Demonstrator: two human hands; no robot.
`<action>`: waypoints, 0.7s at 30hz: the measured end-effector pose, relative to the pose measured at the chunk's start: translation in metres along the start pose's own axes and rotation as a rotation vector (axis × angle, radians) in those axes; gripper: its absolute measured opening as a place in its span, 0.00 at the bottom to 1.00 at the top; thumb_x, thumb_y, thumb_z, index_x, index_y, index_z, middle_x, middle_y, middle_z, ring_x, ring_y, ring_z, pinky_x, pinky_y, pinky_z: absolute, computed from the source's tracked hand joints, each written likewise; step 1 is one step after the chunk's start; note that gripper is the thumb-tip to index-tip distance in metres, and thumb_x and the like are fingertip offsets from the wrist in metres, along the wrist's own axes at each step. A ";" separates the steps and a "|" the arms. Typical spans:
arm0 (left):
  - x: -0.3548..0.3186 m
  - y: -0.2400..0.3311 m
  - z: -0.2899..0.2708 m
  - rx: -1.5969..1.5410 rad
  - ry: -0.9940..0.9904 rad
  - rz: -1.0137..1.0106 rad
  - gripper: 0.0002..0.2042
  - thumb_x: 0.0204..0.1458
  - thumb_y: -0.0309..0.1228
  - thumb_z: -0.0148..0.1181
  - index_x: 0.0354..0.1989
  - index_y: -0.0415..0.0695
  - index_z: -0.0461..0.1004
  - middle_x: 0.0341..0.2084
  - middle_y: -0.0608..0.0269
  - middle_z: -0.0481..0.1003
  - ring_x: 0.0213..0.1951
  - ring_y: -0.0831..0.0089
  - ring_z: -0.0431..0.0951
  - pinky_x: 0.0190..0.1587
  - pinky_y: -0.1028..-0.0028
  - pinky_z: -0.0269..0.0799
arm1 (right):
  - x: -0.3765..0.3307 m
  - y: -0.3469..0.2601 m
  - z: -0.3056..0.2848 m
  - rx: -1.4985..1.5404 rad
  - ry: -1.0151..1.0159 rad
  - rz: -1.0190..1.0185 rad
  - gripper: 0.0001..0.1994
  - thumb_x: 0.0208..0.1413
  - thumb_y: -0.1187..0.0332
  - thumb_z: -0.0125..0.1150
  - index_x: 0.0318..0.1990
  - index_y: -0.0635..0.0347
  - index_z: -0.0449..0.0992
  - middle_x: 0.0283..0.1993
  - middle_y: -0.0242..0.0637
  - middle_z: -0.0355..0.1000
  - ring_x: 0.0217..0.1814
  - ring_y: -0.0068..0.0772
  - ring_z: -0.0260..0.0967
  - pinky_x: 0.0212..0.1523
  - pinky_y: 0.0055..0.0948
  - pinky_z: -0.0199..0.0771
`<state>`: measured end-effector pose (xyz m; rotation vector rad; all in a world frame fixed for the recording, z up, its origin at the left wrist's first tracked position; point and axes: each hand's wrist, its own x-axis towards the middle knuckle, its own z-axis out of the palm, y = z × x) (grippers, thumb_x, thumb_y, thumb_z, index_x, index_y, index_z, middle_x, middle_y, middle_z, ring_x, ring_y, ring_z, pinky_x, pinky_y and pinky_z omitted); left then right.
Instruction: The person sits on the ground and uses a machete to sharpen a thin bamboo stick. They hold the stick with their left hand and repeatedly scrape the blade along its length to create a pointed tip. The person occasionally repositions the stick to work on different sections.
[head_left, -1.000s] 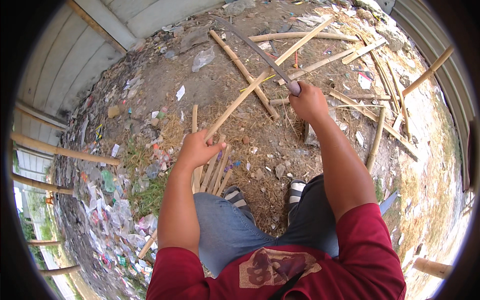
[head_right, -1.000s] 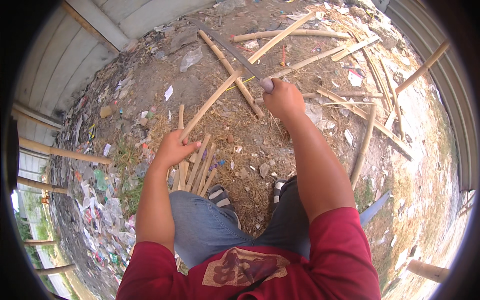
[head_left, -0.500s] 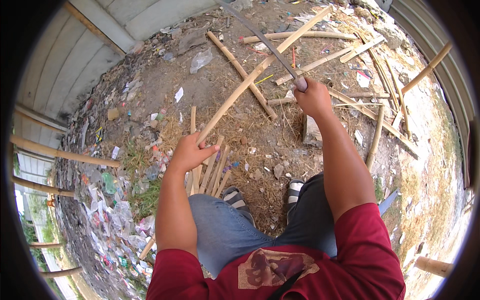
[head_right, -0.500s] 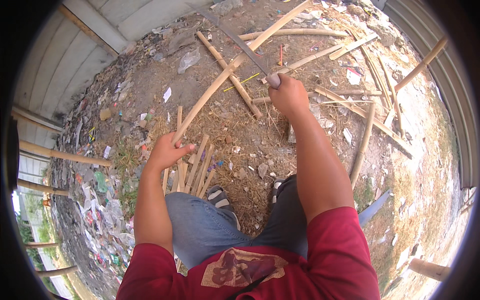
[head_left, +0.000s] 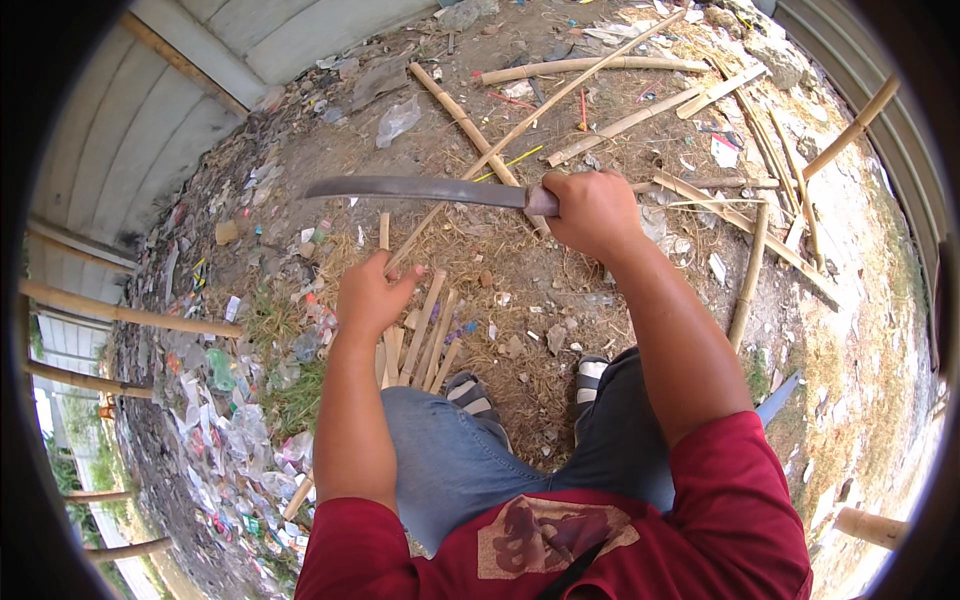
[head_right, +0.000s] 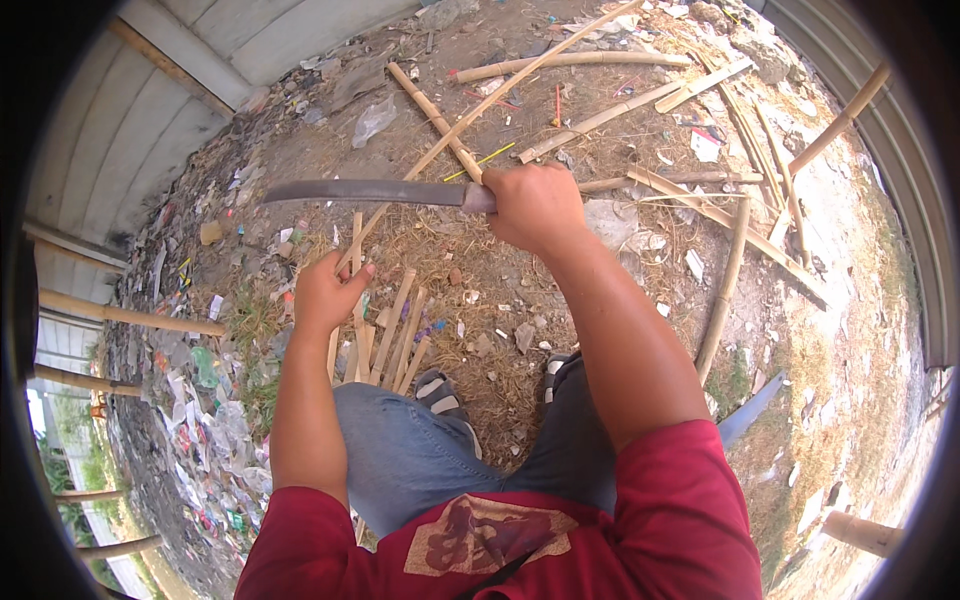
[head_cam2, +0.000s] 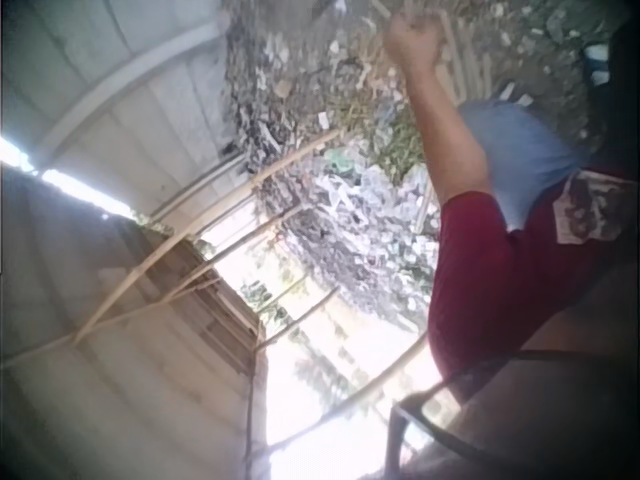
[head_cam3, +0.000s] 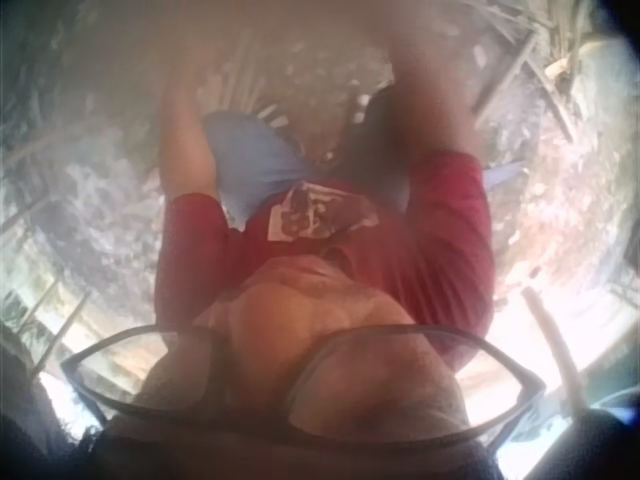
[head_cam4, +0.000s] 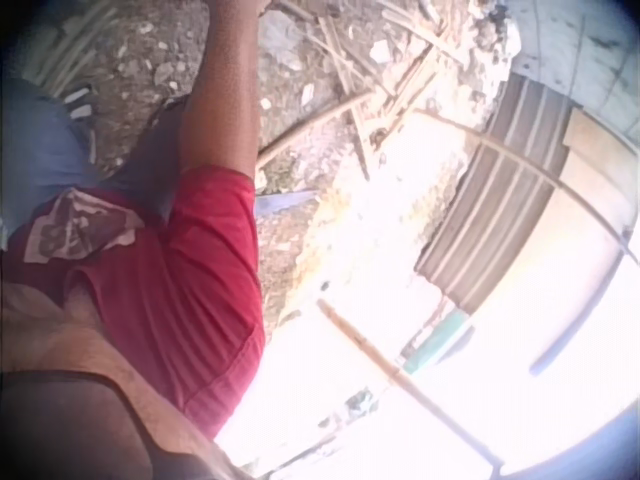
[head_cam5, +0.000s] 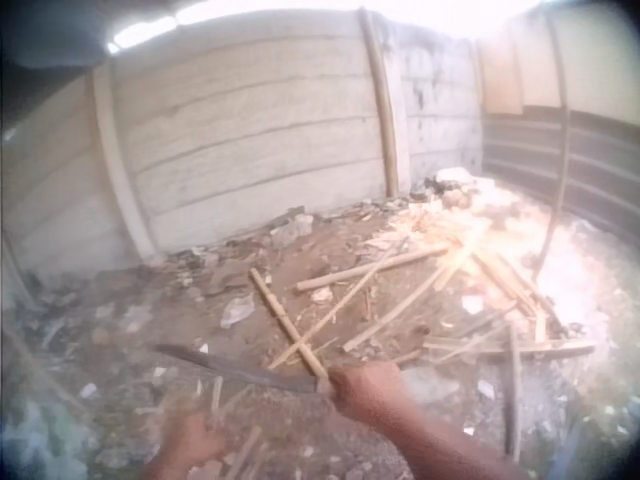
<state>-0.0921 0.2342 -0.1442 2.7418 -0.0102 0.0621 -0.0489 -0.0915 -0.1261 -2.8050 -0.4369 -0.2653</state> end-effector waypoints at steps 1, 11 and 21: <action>-0.001 -0.001 -0.004 0.040 0.026 -0.014 0.23 0.51 0.50 0.71 0.27 0.40 0.74 0.19 0.51 0.77 0.23 0.52 0.77 0.29 0.57 0.71 | 0.001 0.009 -0.001 0.078 0.041 0.117 0.07 0.51 0.63 0.64 0.37 0.51 0.80 0.34 0.42 0.80 0.40 0.50 0.80 0.43 0.50 0.78; 0.008 0.014 0.005 0.034 0.135 0.052 0.23 0.50 0.50 0.72 0.26 0.40 0.75 0.17 0.57 0.73 0.20 0.57 0.74 0.27 0.60 0.68 | -0.008 0.010 0.006 0.200 0.093 0.197 0.09 0.53 0.60 0.64 0.39 0.51 0.81 0.34 0.44 0.80 0.39 0.53 0.79 0.44 0.51 0.77; 0.004 0.001 0.003 0.143 0.246 0.057 0.22 0.51 0.52 0.70 0.31 0.41 0.77 0.22 0.52 0.78 0.26 0.50 0.79 0.30 0.56 0.71 | 0.003 0.035 0.024 0.266 -0.032 0.244 0.10 0.52 0.60 0.64 0.39 0.52 0.81 0.37 0.46 0.81 0.43 0.54 0.79 0.46 0.50 0.79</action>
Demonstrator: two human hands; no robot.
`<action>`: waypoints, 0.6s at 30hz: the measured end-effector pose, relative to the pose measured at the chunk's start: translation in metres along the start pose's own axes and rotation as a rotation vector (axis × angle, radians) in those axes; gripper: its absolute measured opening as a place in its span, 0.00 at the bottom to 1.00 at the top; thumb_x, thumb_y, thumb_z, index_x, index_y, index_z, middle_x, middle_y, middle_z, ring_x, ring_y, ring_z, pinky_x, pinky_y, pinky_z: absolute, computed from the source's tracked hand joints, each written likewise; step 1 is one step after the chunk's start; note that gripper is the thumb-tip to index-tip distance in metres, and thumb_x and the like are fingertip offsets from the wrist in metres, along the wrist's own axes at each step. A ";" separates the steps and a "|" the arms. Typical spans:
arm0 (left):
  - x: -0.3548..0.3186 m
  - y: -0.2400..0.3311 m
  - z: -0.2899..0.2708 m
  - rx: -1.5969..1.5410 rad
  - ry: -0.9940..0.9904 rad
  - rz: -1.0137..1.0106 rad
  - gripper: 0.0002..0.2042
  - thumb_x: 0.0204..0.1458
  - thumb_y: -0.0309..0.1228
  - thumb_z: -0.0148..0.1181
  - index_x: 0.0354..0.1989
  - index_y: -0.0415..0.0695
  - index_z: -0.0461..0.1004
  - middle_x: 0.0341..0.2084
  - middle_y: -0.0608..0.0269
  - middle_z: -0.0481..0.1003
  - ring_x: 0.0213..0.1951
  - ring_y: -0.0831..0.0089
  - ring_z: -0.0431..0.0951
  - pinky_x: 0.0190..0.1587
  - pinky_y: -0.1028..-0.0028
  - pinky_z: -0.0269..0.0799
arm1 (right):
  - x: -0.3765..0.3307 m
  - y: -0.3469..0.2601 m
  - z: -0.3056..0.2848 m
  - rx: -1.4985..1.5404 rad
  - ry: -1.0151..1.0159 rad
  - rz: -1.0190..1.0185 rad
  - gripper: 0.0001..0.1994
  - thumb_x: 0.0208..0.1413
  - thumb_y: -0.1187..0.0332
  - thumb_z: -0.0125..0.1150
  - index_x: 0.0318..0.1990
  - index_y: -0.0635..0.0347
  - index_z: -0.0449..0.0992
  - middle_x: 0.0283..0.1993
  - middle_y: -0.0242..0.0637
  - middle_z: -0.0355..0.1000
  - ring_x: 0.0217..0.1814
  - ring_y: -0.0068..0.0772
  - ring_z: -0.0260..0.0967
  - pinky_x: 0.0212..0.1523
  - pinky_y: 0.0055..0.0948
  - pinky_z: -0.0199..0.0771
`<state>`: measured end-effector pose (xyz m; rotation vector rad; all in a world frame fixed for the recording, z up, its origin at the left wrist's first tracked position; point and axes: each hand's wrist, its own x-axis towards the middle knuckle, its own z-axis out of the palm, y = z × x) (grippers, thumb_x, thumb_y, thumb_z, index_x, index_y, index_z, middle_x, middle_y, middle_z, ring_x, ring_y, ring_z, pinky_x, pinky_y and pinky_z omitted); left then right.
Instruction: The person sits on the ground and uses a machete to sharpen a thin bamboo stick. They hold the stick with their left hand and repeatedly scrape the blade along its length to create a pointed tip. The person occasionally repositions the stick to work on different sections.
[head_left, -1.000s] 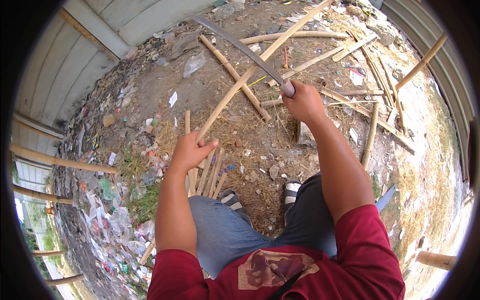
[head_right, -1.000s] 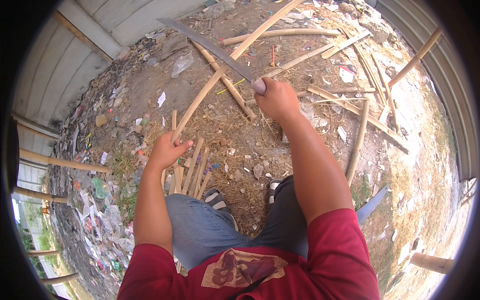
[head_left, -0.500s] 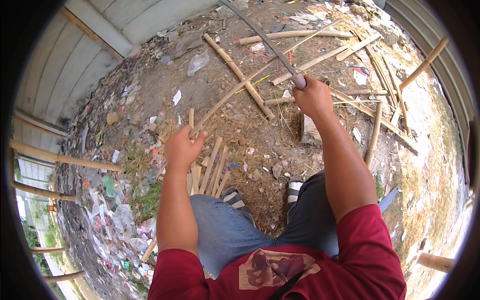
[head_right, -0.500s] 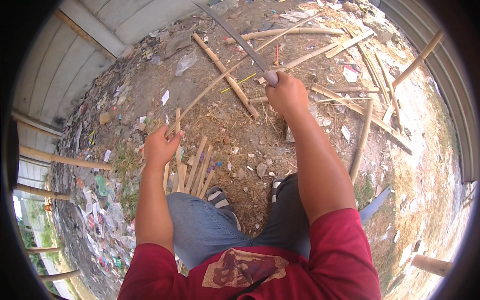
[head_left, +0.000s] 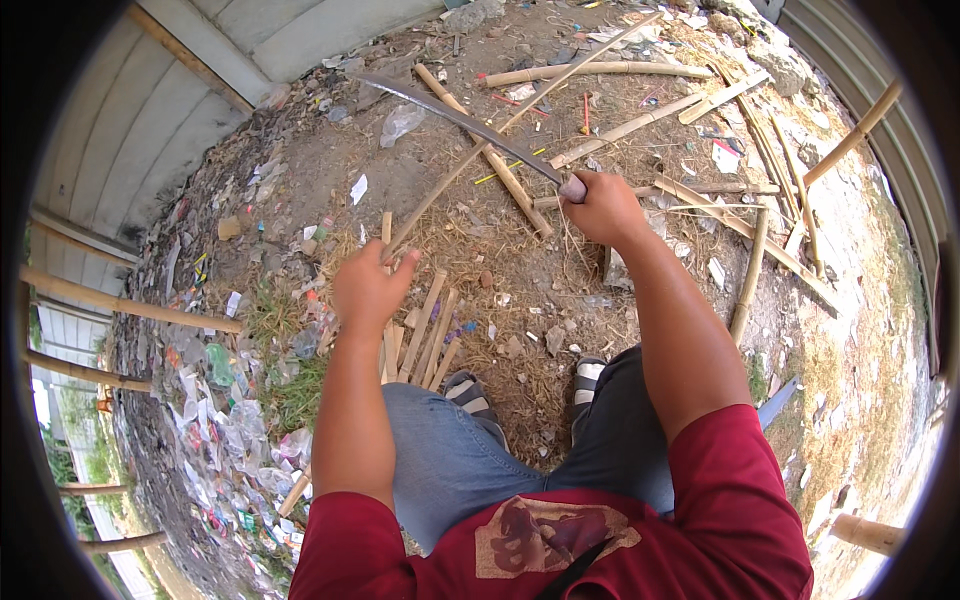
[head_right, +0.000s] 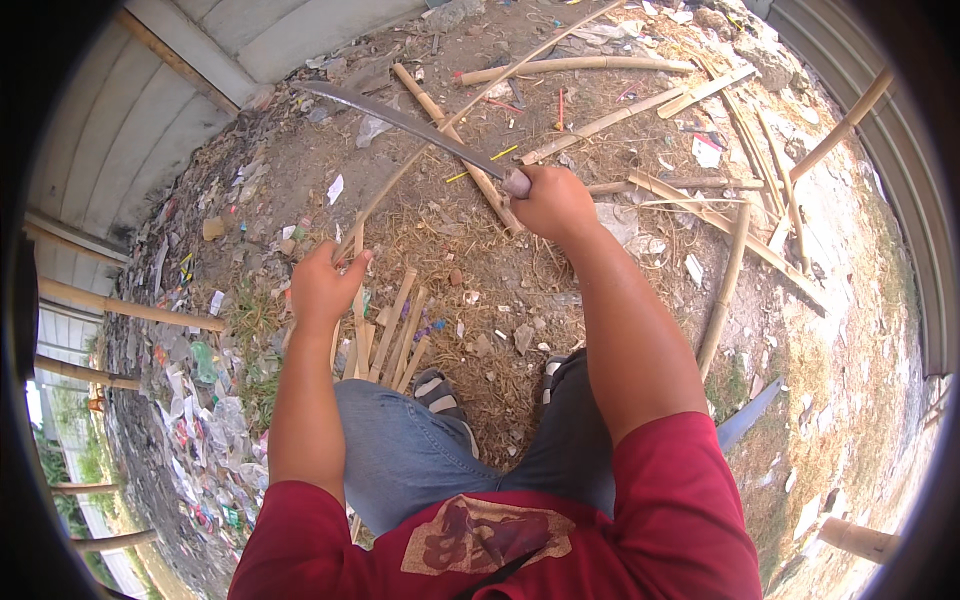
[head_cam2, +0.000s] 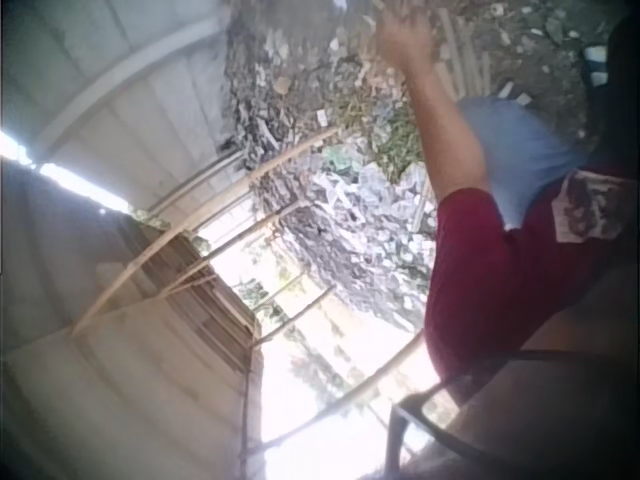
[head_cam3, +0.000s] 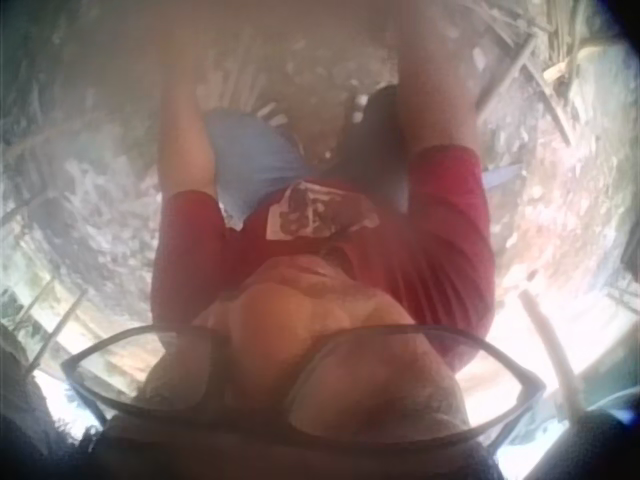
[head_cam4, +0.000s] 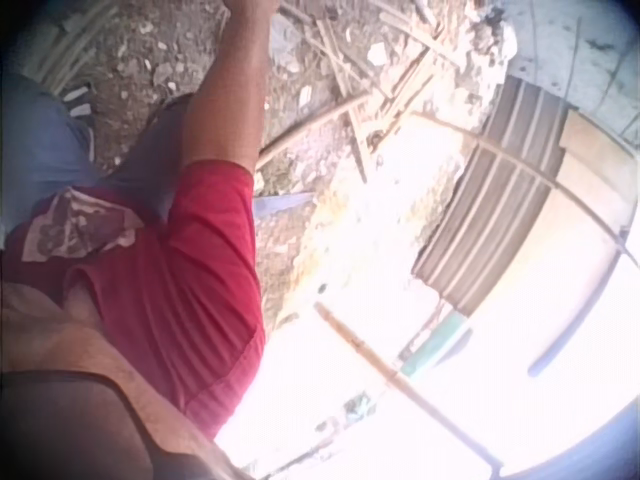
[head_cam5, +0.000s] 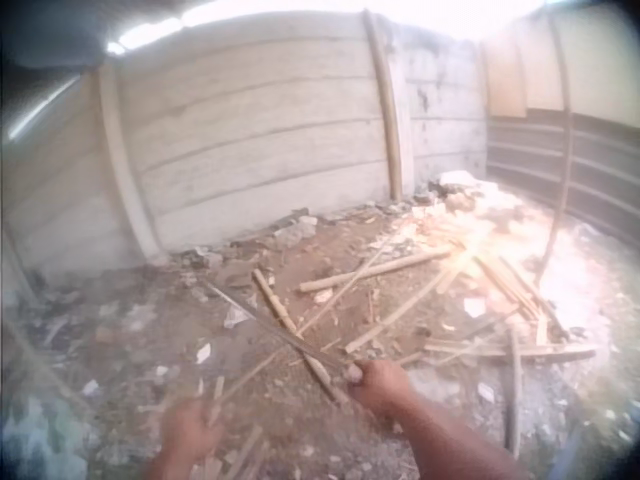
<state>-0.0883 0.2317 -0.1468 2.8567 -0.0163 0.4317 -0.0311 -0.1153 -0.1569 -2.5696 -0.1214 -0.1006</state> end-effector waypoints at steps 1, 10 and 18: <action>0.000 -0.003 0.005 0.002 0.033 0.018 0.22 0.51 0.50 0.71 0.29 0.40 0.76 0.21 0.53 0.77 0.24 0.52 0.78 0.29 0.57 0.71 | 0.001 0.006 0.002 0.012 0.013 0.032 0.11 0.52 0.60 0.64 0.40 0.52 0.81 0.38 0.46 0.81 0.43 0.54 0.79 0.46 0.51 0.79; -0.002 0.020 0.007 -0.096 0.042 0.104 0.23 0.51 0.53 0.69 0.37 0.43 0.80 0.29 0.50 0.81 0.34 0.49 0.82 0.37 0.55 0.77 | -0.020 -0.046 0.001 -0.204 -0.064 -0.346 0.08 0.45 0.65 0.66 0.35 0.50 0.79 0.31 0.42 0.80 0.38 0.51 0.80 0.43 0.51 0.79; 0.006 0.037 0.007 -0.068 -0.134 0.012 0.23 0.49 0.51 0.71 0.38 0.40 0.80 0.28 0.52 0.81 0.33 0.50 0.83 0.36 0.55 0.78 | -0.018 -0.035 -0.001 -0.138 -0.062 -0.236 0.08 0.47 0.63 0.66 0.36 0.50 0.81 0.29 0.41 0.79 0.37 0.51 0.79 0.41 0.50 0.78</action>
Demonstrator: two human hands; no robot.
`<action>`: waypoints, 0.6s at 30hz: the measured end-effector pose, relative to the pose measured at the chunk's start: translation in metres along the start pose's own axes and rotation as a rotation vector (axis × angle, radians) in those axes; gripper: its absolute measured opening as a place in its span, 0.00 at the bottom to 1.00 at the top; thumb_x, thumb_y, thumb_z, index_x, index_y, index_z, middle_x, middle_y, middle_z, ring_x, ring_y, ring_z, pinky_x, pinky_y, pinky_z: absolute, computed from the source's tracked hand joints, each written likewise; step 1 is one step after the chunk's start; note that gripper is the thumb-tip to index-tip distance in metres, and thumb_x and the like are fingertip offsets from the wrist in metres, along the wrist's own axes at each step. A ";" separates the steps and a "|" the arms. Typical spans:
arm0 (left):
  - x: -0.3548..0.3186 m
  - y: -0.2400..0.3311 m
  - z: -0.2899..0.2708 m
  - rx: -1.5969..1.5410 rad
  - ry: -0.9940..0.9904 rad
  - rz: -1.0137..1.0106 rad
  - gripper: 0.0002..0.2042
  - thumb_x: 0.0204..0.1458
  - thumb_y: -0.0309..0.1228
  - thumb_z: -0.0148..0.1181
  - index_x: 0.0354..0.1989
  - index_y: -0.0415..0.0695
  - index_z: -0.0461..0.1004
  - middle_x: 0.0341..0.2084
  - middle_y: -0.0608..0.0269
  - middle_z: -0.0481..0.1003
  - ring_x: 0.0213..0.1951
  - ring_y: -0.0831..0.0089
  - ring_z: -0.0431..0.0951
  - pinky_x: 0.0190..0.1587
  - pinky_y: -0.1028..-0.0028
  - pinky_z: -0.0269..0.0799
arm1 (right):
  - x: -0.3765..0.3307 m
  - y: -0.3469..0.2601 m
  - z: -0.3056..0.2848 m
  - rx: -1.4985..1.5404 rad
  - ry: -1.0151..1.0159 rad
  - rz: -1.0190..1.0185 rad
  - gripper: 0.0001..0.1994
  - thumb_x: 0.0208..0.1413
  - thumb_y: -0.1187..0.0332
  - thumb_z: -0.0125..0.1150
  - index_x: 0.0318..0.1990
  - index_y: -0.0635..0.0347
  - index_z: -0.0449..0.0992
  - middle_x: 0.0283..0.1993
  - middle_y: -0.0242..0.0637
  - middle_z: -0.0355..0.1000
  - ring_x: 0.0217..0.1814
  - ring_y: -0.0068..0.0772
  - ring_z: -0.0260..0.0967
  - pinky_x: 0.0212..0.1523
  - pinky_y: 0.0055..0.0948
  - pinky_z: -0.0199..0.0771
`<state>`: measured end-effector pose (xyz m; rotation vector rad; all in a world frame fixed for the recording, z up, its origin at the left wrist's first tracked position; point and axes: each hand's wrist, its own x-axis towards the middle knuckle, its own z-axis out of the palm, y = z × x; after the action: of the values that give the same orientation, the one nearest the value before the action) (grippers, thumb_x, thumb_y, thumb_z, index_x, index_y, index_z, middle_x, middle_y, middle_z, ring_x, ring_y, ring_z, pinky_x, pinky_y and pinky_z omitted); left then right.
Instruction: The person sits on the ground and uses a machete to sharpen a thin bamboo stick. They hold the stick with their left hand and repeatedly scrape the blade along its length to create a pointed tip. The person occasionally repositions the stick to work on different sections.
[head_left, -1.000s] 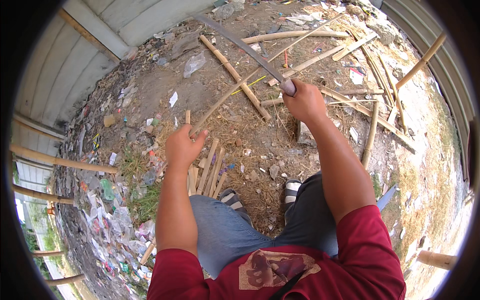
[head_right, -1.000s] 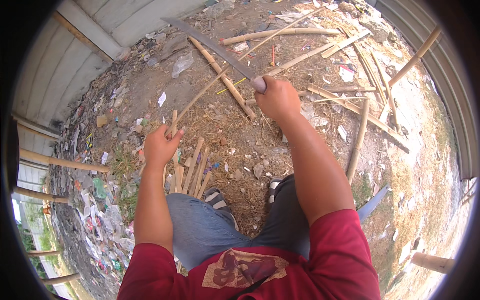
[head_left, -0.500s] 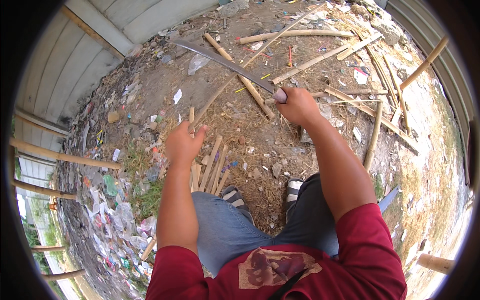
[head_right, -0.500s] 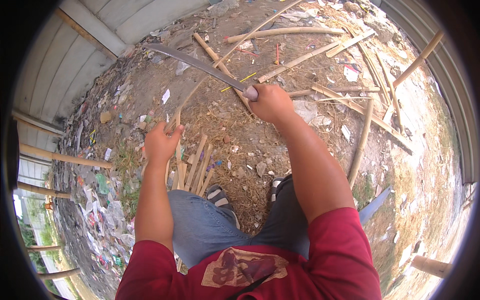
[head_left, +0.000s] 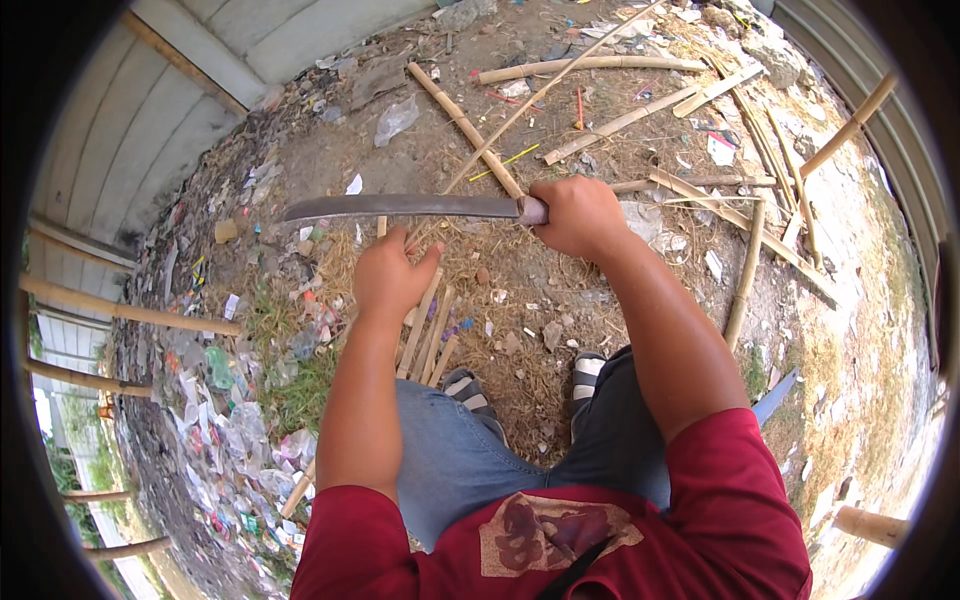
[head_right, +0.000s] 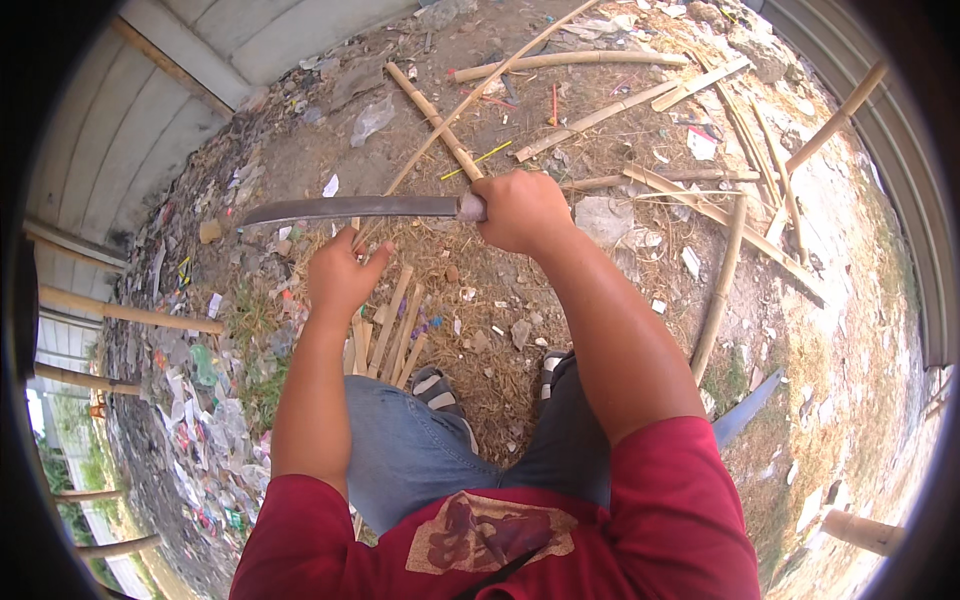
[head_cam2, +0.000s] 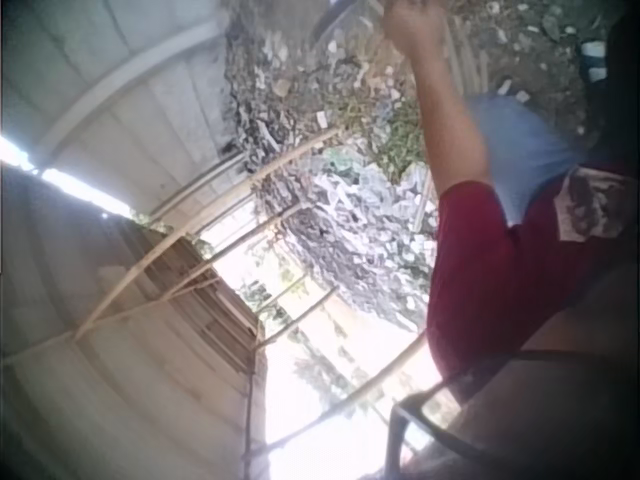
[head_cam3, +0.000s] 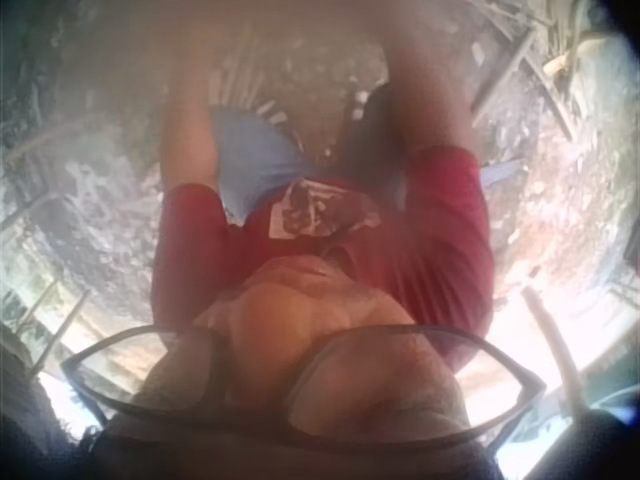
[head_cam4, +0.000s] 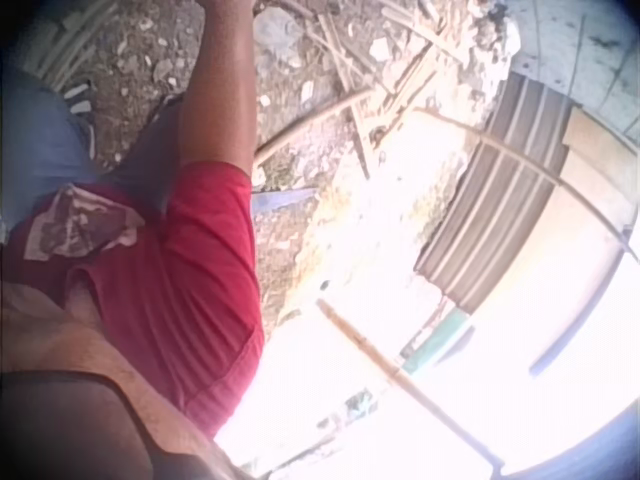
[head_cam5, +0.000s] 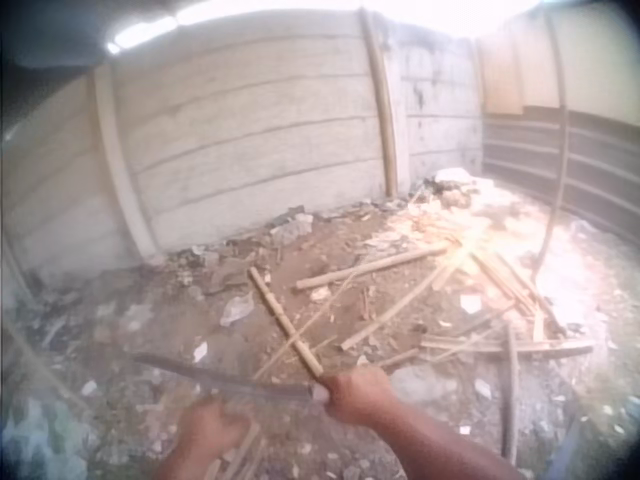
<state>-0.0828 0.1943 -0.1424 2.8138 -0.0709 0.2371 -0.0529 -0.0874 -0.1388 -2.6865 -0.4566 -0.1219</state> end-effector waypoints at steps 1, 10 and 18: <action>-0.001 0.002 0.001 -0.009 0.010 -0.001 0.23 0.49 0.51 0.71 0.37 0.40 0.80 0.28 0.51 0.81 0.33 0.50 0.83 0.36 0.55 0.78 | -0.001 -0.001 0.000 0.004 0.005 -0.006 0.08 0.48 0.62 0.66 0.36 0.50 0.81 0.29 0.41 0.79 0.37 0.52 0.79 0.40 0.50 0.78; -0.013 0.012 -0.002 -0.054 -0.037 0.007 0.24 0.47 0.50 0.73 0.31 0.38 0.77 0.24 0.50 0.79 0.28 0.52 0.81 0.33 0.57 0.75 | 0.000 0.015 0.015 0.043 0.064 0.095 0.08 0.49 0.63 0.65 0.37 0.50 0.80 0.32 0.41 0.80 0.39 0.52 0.80 0.42 0.50 0.78; -0.011 0.009 -0.001 -0.117 -0.019 -0.027 0.25 0.47 0.51 0.73 0.28 0.38 0.75 0.21 0.50 0.78 0.27 0.51 0.81 0.31 0.56 0.74 | -0.003 -0.028 0.020 0.010 -0.055 -0.037 0.08 0.50 0.63 0.64 0.38 0.50 0.80 0.36 0.42 0.81 0.42 0.49 0.81 0.45 0.49 0.80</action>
<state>-0.0941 0.1867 -0.1408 2.6988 -0.0495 0.1930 -0.0651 -0.0559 -0.1470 -2.6777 -0.5225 -0.0564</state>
